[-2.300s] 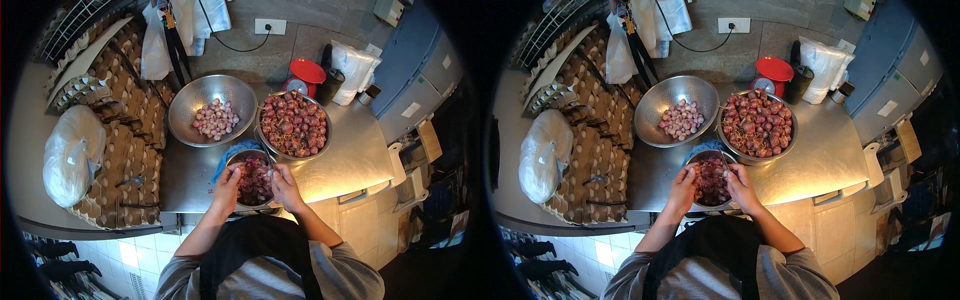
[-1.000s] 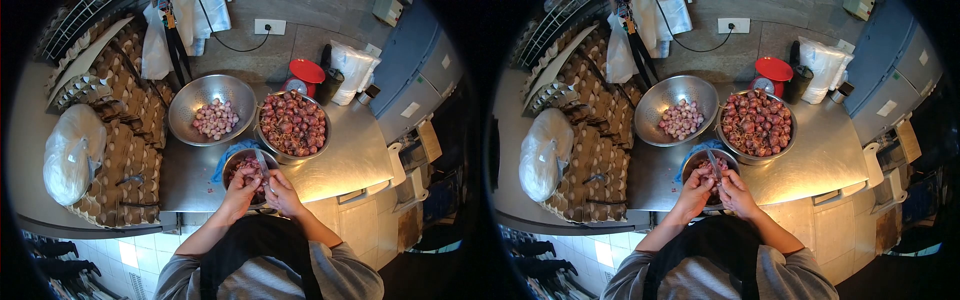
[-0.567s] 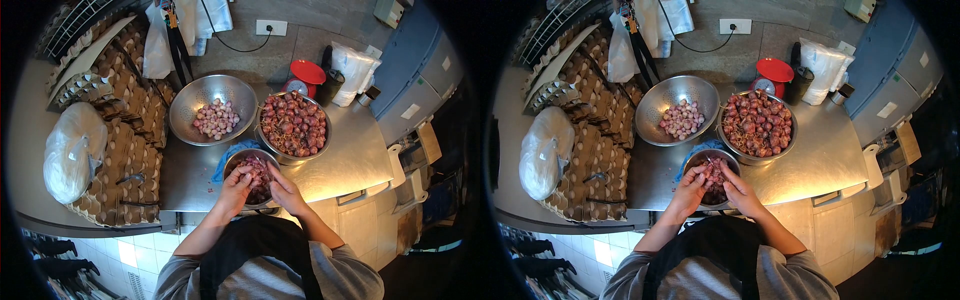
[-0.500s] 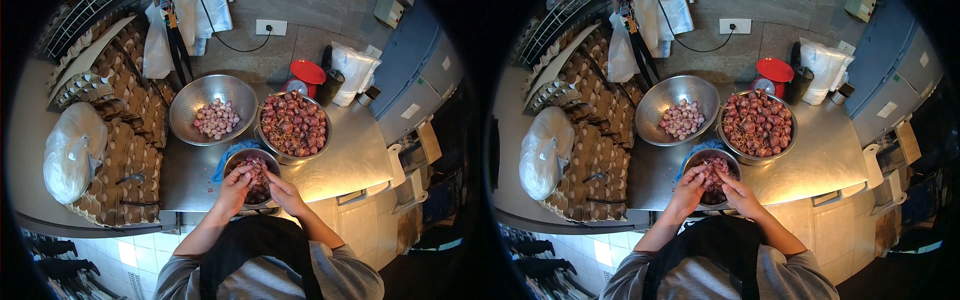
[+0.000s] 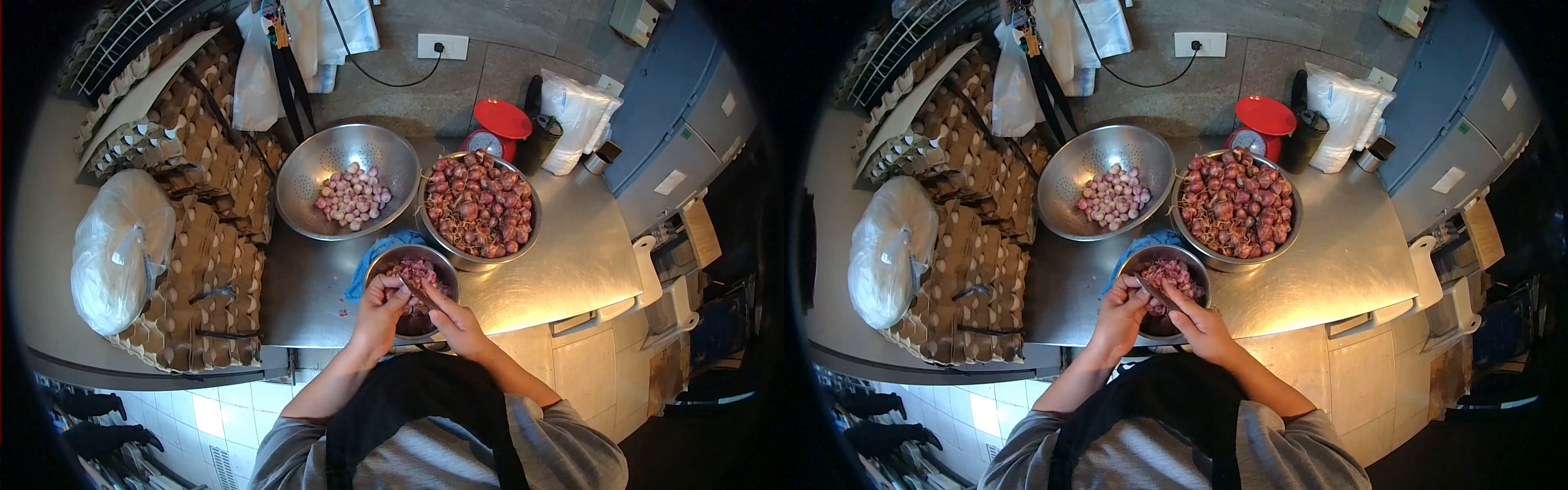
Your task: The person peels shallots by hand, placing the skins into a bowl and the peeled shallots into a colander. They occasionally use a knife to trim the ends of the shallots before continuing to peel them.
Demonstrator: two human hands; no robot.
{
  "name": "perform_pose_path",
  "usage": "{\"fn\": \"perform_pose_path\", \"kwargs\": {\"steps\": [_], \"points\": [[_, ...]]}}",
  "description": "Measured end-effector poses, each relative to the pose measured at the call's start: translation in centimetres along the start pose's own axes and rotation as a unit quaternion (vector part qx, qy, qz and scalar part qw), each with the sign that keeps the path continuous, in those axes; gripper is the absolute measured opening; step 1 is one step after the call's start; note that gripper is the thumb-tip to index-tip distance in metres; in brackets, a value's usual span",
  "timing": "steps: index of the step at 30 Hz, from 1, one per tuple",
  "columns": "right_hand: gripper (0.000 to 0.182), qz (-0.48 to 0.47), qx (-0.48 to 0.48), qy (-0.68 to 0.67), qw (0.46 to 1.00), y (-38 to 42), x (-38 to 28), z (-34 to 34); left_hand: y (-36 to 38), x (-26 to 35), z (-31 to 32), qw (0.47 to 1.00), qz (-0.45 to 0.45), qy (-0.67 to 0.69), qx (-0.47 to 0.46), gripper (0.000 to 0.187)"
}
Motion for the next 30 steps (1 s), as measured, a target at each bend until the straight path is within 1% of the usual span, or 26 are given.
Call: {"fn": "perform_pose_path", "kwargs": {"steps": [1,4,7,10,11,12,13,16,19,22,25,28,30], "points": [[0.043,-0.003,0.004,0.007,1.000,-0.2,-0.3,0.0,0.1,0.1,0.1,1.000,0.012,-0.022,-0.007,0.011],[0.040,-0.008,0.023,0.020,1.000,-0.6,-0.4,0.0,0.2,0.2,0.3,0.999,0.031,-0.018,0.001,0.011],[0.035,0.017,0.054,-0.019,0.998,-0.8,1.6,0.0,0.3,-0.5,0.5,0.999,0.020,-0.027,-0.001,0.008],[0.028,-0.008,0.065,-0.044,0.997,-1.2,1.6,-0.1,0.2,-0.5,0.8,0.999,0.018,-0.024,-0.020,0.008],[0.027,0.018,0.047,-0.152,0.987,-1.3,1.9,0.1,0.1,-0.5,0.9,0.999,0.007,-0.031,-0.024,0.008],[0.025,0.044,0.027,-0.258,0.965,-1.4,2.0,0.3,0.0,-0.4,0.9,0.999,-0.003,-0.038,-0.027,0.009],[0.023,0.069,0.007,-0.360,0.930,-1.5,1.8,0.6,0.0,-0.4,1.0,0.998,-0.013,-0.045,-0.030,0.011],[0.019,0.121,-0.003,-0.406,0.906,-1.4,1.0,0.5,-0.3,-0.8,0.6,0.999,-0.031,-0.027,0.001,0.015],[0.019,0.123,0.019,-0.388,0.913,-1.6,1.3,0.3,-0.7,-1.6,-0.2,0.998,-0.049,-0.012,0.030,0.016],[0.018,0.091,0.059,-0.276,0.955,-1.9,1.2,0.0,-0.7,-1.7,-0.5,0.997,-0.044,-0.064,0.019,0.016],[0.018,0.087,0.058,-0.280,0.954,-2.0,0.7,0.3,-0.9,-1.2,0.0,0.996,0.002,-0.090,0.014,0.018],[0.019,0.075,0.031,-0.316,0.945,-2.1,1.4,0.2,-1.2,-1.0,0.2,0.990,0.012,-0.142,-0.004,0.022],[0.020,0.116,0.040,-0.335,0.934,-2.0,1.4,-0.5,-1.3,-0.9,0.3,0.989,0.006,-0.147,-0.014,0.025]]}}
Point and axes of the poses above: each hand's wrist, its own y-axis away from the middle knuckle, its own z-axis out of the palm, x = y × z, the point moved 7 cm from there along -y, towards the middle knuckle, and after that the axes turned 5 degrees about -x, right-handed, at the moved point
